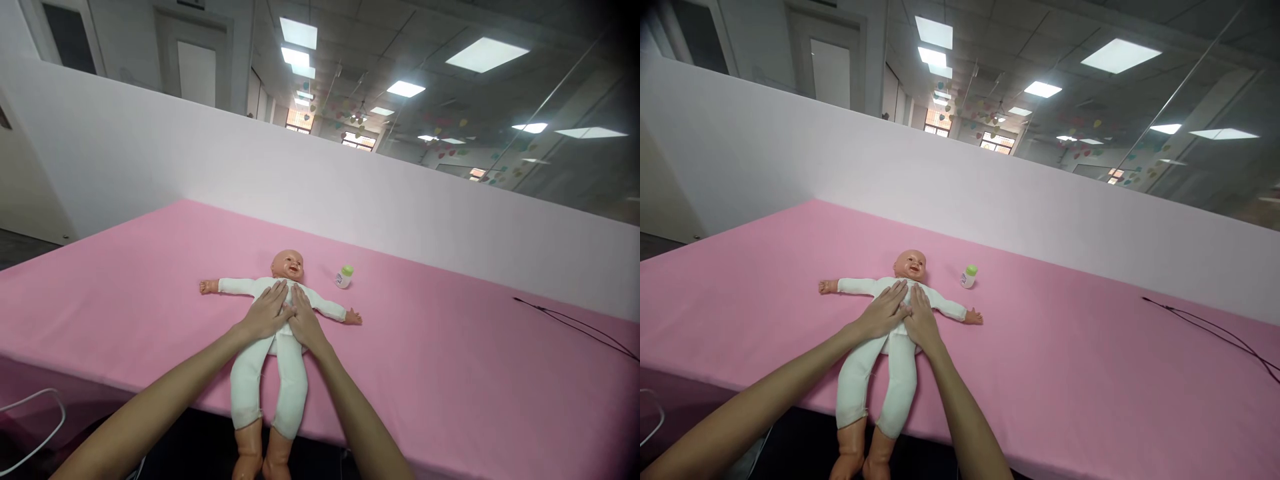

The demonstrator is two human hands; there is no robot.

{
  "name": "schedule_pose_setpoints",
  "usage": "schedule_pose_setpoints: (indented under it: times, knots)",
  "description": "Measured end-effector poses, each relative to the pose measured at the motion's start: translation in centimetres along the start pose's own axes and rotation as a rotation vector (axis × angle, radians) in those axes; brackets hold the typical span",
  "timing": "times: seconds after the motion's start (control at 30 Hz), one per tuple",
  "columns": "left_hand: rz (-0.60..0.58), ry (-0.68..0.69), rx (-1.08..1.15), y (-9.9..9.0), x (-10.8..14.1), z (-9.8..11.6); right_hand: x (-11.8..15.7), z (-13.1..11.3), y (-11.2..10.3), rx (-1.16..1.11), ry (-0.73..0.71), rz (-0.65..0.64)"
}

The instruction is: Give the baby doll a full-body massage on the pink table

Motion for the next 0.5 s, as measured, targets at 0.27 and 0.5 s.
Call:
schedule_pose_setpoints:
  times: [0.27, 0.5]
  knots:
    - [0.036, -0.198, 0.131, -0.9, 1.9, -5.3, -0.7, 3.8, -0.5, -0.168, 0.141, 0.008]
    - [-0.086, -0.183, 0.157, -0.7, 5.8, -2.7, 5.2, 2.2, -0.4, -0.172, 0.099, -0.138]
Point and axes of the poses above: each hand's wrist, its own x-axis away from the middle knuckle, its own y-axis out of the palm, z = x × y, the point moved 10 cm from there along -x, towards the middle knuckle, and after that the axes turned 13 degrees about y, right-handed, at the moved point
